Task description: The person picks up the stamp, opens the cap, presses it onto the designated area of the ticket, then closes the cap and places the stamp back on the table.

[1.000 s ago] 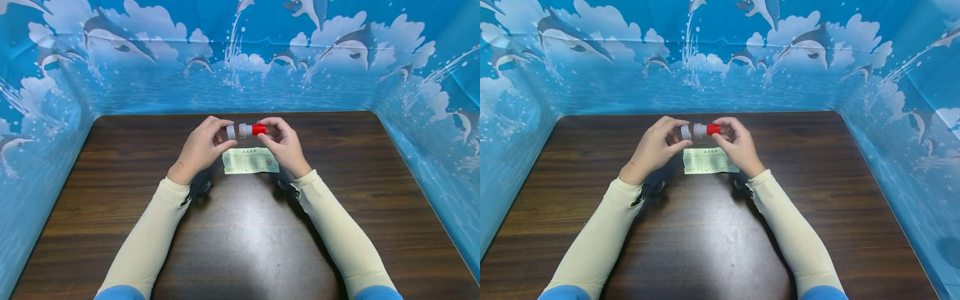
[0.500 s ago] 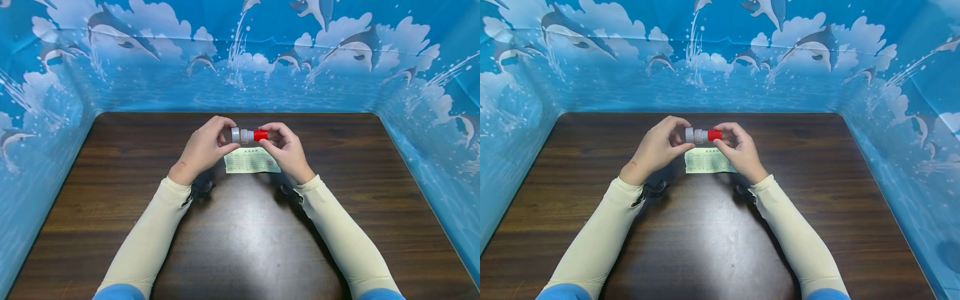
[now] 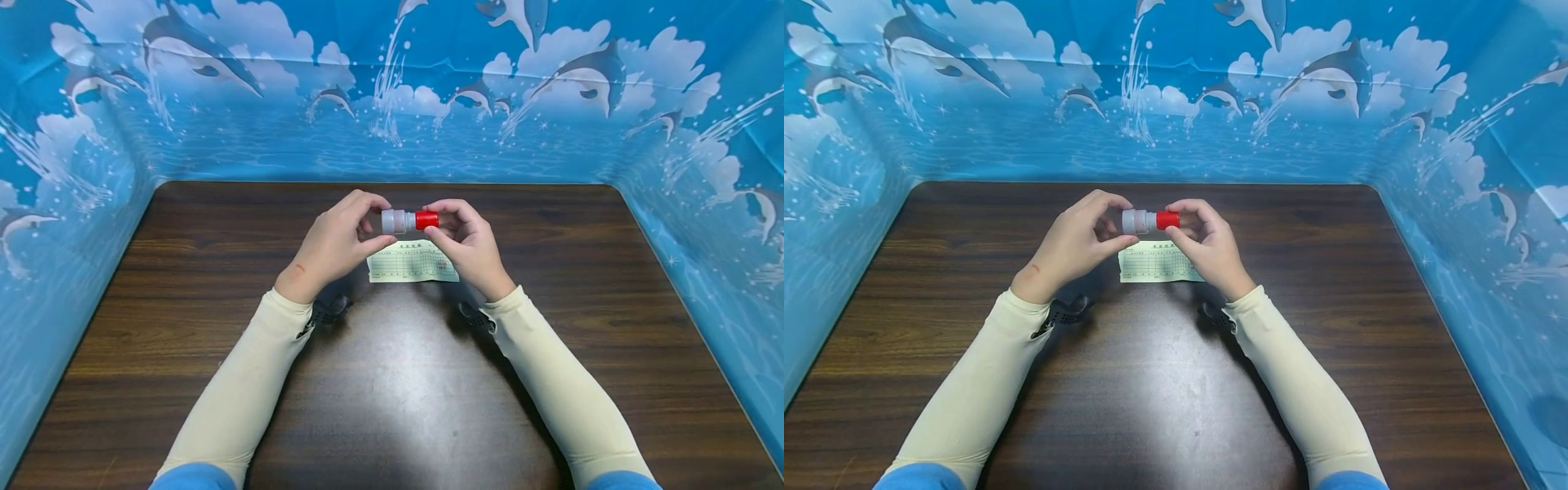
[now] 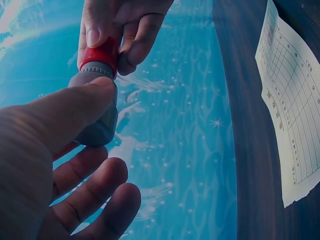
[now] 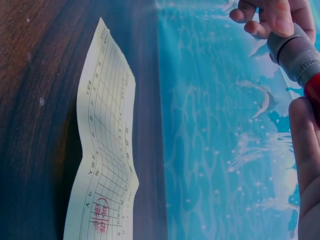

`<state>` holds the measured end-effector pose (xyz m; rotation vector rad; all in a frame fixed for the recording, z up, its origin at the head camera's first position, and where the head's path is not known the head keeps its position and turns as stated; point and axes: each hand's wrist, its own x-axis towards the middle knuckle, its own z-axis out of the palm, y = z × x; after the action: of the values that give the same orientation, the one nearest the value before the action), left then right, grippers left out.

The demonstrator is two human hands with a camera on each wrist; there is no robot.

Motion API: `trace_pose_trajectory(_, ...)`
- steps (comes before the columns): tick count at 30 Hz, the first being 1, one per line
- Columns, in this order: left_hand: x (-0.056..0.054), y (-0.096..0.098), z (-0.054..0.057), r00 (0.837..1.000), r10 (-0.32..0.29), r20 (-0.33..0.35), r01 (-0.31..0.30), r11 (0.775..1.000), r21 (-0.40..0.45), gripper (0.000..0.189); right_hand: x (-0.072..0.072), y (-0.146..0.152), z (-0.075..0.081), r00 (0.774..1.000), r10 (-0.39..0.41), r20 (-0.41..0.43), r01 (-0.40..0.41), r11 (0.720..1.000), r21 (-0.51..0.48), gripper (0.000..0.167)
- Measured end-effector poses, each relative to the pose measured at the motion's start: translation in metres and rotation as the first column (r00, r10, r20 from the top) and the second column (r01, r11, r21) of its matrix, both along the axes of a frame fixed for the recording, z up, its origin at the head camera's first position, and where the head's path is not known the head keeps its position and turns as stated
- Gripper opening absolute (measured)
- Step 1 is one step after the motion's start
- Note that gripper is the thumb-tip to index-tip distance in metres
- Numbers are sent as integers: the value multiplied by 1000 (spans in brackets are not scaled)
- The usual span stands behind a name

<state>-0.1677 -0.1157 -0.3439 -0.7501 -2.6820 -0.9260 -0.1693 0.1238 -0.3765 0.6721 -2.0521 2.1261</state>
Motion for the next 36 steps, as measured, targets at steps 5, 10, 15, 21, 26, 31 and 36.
trace_pose_trajectory(5, 1, 1, 0, 1000, -9, 4, 9, 1000, 5, 47, 0, 0, 0, 1000, 11, -12, -11, 1000, 1, 33)
trace_pose_trajectory(10, 1, 1, -1, 1000, -14, -7, 15, 1000, 6, 48, 0, 0, 0, 999, 17, -40, -16, 1000, 27, 34)
trace_pose_trajectory(15, 2, 2, -1, 1000, -16, -25, 16, 1000, 3, 48, 0, 1, 0, 999, 16, -34, -14, 999, 41, 34)
trace_pose_trajectory(21, 2, 3, 0, 999, -22, -39, 22, 1000, 5, 49, 0, 2, -1, 999, -15, -51, 20, 994, 106, 33)
trace_pose_trajectory(26, 3, 3, 0, 999, -30, -44, 31, 999, 13, 48, -1, 3, -2, 997, -24, -77, 34, 991, 127, 31)
trace_pose_trajectory(31, 3, 3, 1, 998, -37, -56, 38, 999, 18, 48, -1, 4, -2, 996, -26, -81, 36, 991, 130, 31)
trace_pose_trajectory(36, 4, 3, 1, 997, -34, -65, 35, 999, 17, 48, -1, 3, -1, 996, -31, -81, 42, 989, 141, 31)
